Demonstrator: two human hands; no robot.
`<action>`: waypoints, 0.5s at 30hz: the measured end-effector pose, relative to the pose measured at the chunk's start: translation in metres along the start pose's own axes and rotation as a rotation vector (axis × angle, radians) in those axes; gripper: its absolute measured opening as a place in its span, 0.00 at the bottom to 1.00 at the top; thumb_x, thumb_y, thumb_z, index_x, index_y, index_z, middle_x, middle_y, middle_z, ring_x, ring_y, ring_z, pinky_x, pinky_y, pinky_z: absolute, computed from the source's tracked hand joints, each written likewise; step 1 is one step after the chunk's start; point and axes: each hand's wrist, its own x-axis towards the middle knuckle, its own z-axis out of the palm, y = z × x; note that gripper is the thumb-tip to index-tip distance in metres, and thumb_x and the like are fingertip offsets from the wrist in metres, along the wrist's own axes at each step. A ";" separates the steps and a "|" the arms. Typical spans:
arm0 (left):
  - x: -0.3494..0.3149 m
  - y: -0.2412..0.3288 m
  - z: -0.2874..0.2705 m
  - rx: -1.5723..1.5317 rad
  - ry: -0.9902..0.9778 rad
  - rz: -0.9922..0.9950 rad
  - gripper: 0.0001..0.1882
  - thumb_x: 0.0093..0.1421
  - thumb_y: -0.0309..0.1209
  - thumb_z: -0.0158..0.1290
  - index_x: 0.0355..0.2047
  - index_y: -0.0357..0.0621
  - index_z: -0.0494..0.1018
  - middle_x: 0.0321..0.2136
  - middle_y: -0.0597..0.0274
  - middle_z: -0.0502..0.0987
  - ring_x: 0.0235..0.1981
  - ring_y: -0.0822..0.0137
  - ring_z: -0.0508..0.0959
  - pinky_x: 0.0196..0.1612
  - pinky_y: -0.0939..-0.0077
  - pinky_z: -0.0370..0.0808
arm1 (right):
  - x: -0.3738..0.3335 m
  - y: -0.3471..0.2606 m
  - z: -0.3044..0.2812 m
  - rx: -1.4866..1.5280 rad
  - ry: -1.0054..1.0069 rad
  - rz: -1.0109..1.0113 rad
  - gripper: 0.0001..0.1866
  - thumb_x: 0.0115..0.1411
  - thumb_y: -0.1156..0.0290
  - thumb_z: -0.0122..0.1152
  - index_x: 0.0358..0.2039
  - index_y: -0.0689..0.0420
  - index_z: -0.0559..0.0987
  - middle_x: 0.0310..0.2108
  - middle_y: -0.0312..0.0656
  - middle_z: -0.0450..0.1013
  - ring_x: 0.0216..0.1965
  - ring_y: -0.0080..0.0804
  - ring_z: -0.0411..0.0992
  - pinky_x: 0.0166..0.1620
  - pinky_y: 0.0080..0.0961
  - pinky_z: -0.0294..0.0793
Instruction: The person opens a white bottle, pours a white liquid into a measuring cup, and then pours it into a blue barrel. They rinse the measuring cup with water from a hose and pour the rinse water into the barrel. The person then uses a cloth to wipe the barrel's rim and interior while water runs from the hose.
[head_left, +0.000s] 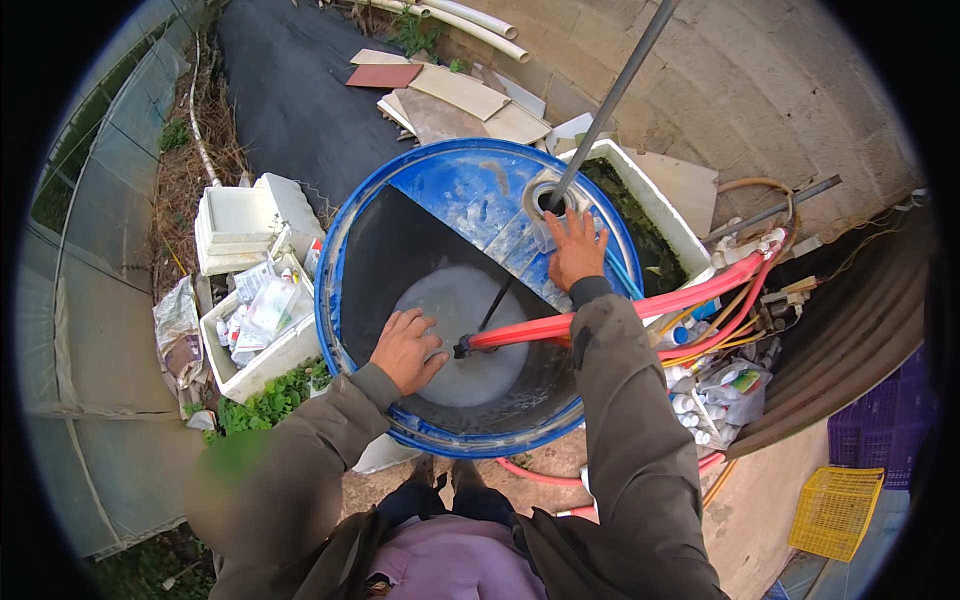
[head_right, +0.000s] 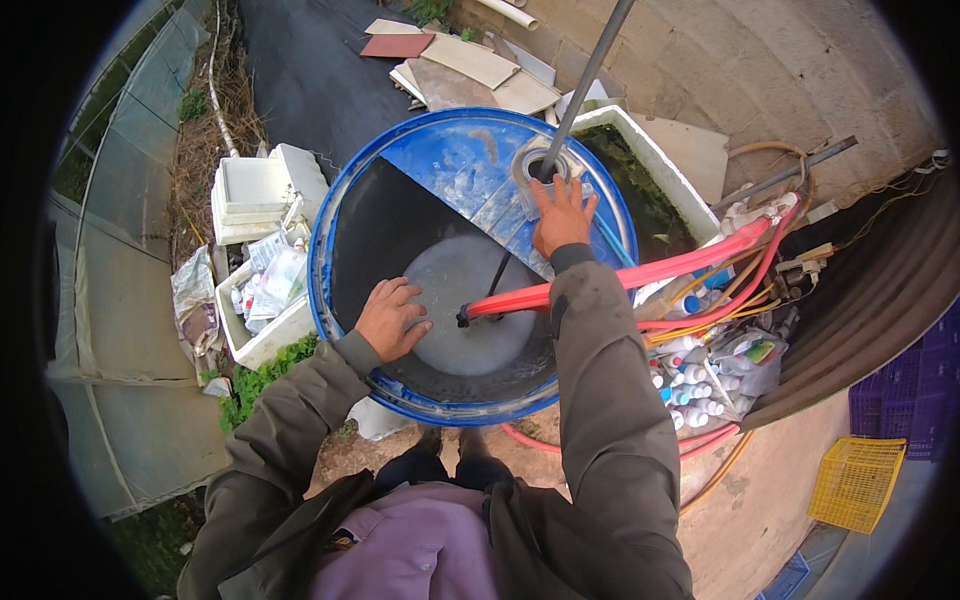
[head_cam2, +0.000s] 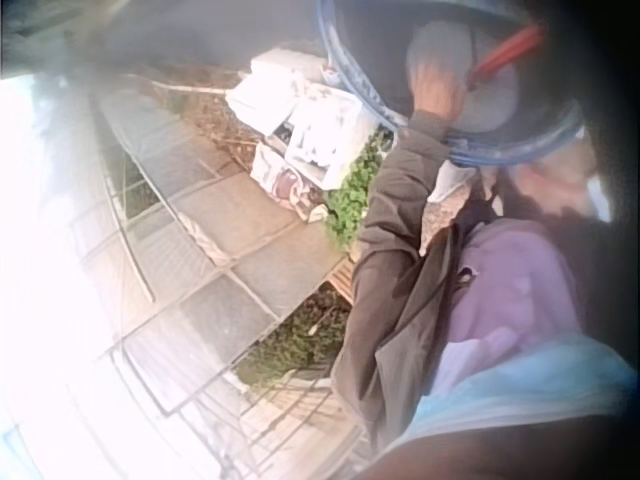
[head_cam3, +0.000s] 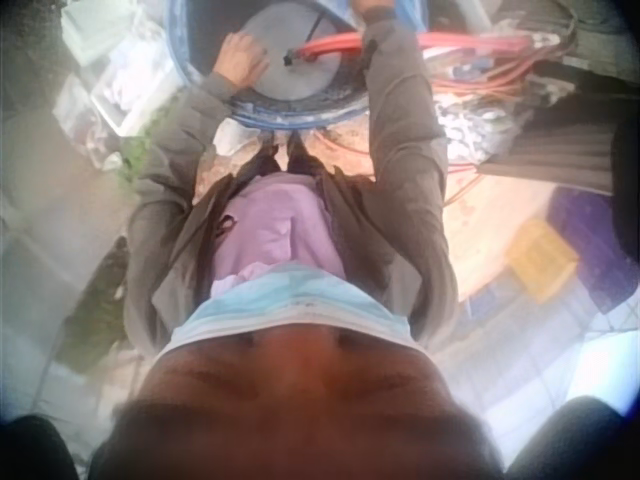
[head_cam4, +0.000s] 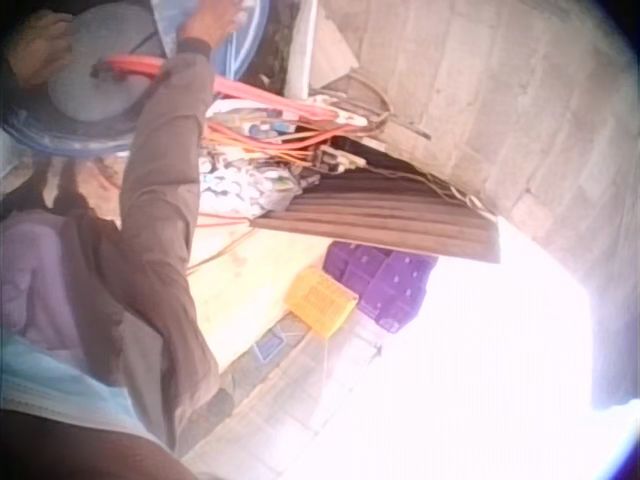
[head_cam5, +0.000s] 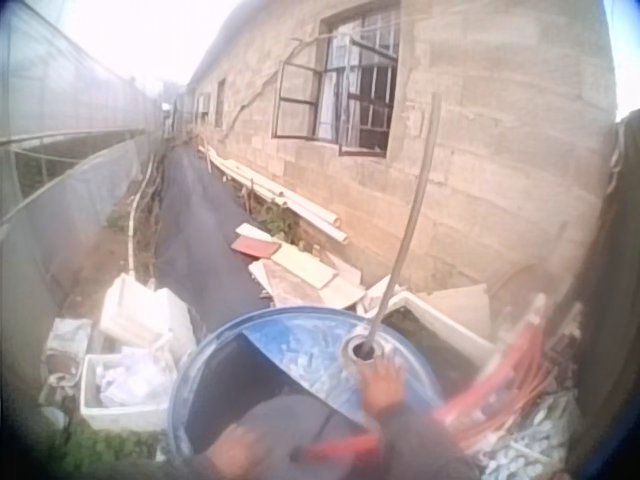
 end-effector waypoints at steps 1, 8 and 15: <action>-0.005 -0.002 0.000 -0.047 0.029 -0.031 0.14 0.59 0.39 0.62 0.39 0.44 0.83 0.51 0.50 0.75 0.59 0.47 0.69 0.61 0.46 0.64 | -0.002 0.003 0.003 0.039 0.039 -0.029 0.41 0.52 0.74 0.54 0.69 0.34 0.64 0.70 0.48 0.55 0.72 0.60 0.48 0.69 0.67 0.41; -0.002 -0.011 0.021 -0.293 0.051 -0.256 0.14 0.59 0.36 0.61 0.42 0.43 0.82 0.40 0.50 0.79 0.45 0.48 0.78 0.47 0.56 0.75 | -0.024 -0.002 -0.037 0.230 0.294 -0.079 0.32 0.55 0.73 0.58 0.63 0.51 0.71 0.65 0.54 0.62 0.66 0.60 0.59 0.67 0.52 0.57; -0.003 -0.009 0.024 -0.416 -0.181 -0.227 0.20 0.59 0.39 0.61 0.51 0.46 0.78 0.40 0.48 0.80 0.42 0.47 0.80 0.45 0.56 0.77 | -0.201 0.015 -0.187 1.553 0.220 0.198 0.20 0.72 0.65 0.51 0.60 0.62 0.72 0.47 0.50 0.78 0.43 0.35 0.80 0.47 0.34 0.80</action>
